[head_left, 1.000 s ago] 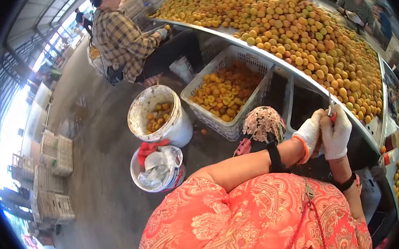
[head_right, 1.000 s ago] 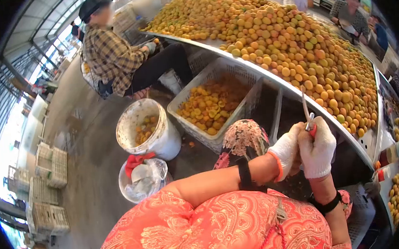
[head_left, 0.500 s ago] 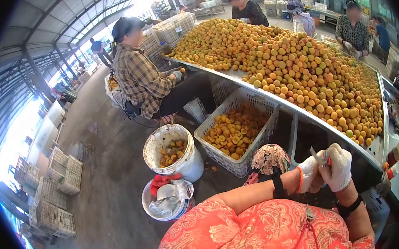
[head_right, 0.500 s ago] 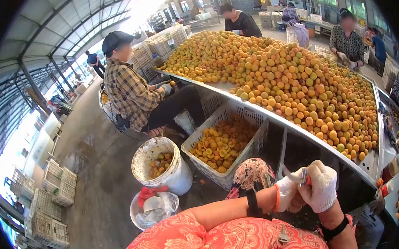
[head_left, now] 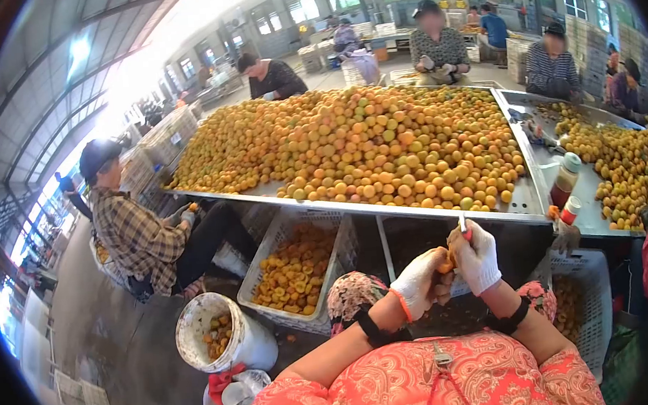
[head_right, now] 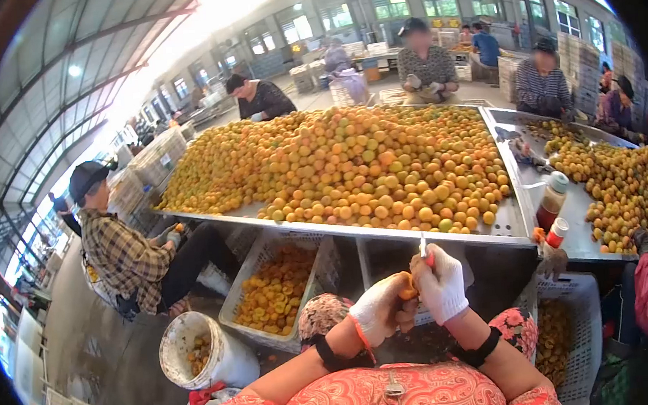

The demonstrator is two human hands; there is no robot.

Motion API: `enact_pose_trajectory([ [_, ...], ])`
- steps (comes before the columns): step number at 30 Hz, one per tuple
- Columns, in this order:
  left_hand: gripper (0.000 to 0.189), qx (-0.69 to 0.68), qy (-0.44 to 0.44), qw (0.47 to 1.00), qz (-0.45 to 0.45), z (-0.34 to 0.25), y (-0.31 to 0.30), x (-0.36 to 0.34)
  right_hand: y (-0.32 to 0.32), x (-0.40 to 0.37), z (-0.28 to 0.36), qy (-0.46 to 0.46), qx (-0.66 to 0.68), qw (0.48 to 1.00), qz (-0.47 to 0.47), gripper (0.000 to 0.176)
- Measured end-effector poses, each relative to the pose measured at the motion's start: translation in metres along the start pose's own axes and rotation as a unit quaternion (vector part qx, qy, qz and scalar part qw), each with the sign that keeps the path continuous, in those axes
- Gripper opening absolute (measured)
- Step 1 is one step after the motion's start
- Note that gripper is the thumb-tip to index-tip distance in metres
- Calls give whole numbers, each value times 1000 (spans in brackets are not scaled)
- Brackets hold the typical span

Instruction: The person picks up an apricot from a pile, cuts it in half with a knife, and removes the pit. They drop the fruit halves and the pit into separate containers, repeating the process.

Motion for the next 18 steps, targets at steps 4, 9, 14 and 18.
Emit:
enact_pose_trajectory([
  [4, 37, -100, -15, 993, -58, -1, -3, 9, -24, 6, 8, 145, 139, 972, -125, 14],
  [9, 43, -188, -27, 958, -215, 6, -1, 23, 4, -3, 15, -177, -195, 965, 15, 5],
  [14, 41, -172, -37, 978, -111, 8, -20, 36, -12, 2, 33, -206, -172, 963, -23, 6],
  [18, 47, -163, 25, 986, 0, -6, -5, 27, -39, 11, 49, -161, -269, 948, -60, 18],
])
Point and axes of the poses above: each hand's wrist, its own x-axis towards the middle knuckle, its own y-axis out of the palm, z = x × y, the point moved 7 cm from there along x, towards the middle knuckle, and after that the axes turned 14 degrees about -z, right-handed, at the moved point
